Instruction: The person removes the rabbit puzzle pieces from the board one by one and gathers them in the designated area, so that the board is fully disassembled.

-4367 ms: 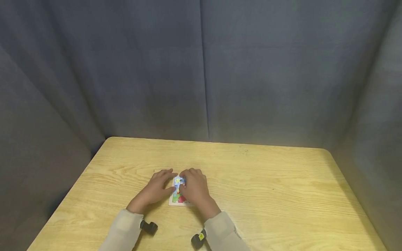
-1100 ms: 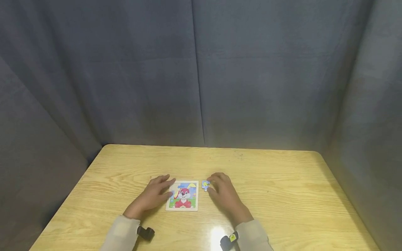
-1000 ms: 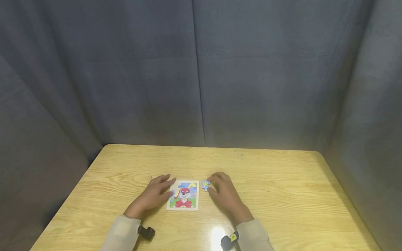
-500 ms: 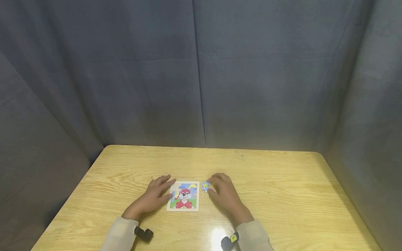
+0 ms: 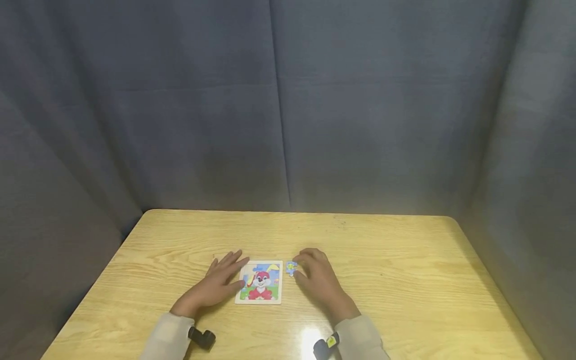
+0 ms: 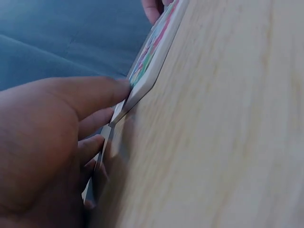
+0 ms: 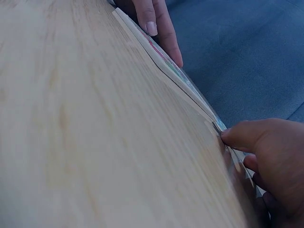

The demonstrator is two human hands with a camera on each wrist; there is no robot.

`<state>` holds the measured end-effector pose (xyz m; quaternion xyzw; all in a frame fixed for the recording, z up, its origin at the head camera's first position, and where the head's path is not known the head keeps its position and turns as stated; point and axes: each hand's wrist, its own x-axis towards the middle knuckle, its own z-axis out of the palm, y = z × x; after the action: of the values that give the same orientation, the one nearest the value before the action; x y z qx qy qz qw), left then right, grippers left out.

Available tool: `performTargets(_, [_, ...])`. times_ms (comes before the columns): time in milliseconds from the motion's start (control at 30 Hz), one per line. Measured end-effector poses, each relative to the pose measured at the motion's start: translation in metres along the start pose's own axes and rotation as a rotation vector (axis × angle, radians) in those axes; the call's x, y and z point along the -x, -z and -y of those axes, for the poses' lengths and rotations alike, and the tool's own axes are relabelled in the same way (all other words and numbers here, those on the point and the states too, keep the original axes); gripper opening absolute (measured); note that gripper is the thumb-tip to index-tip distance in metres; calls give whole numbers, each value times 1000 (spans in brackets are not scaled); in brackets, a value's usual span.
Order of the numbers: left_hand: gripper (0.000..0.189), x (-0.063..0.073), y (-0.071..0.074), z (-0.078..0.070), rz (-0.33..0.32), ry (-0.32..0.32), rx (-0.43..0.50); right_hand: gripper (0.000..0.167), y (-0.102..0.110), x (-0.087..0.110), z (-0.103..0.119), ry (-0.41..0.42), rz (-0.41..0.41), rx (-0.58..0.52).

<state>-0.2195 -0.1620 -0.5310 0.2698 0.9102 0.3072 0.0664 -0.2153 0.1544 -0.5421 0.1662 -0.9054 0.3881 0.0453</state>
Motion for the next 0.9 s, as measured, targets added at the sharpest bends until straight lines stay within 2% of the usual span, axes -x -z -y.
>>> performTargets(133, [64, -3, -2, -1, 16, -17, -10, 30, 2, 2, -1, -17, 6, 1])
performTargets(333, [63, -7, 3, -5, 42, 12, -30, 30, -1, 2, -2, -19, 13, -13])
performTargets(600, [64, -12, -2, -3, 49, 1, 17, 30, 3, 8, -3, -74, 45, 1])
performTargets(733, [64, -16, -5, -4, 38, -21, 33, 30, 6, 10, -5, -52, 21, 10])
performTargets(900, [63, -19, -3, -5, 22, -18, 26, 33, 8, 7, -6, -14, 9, 16])
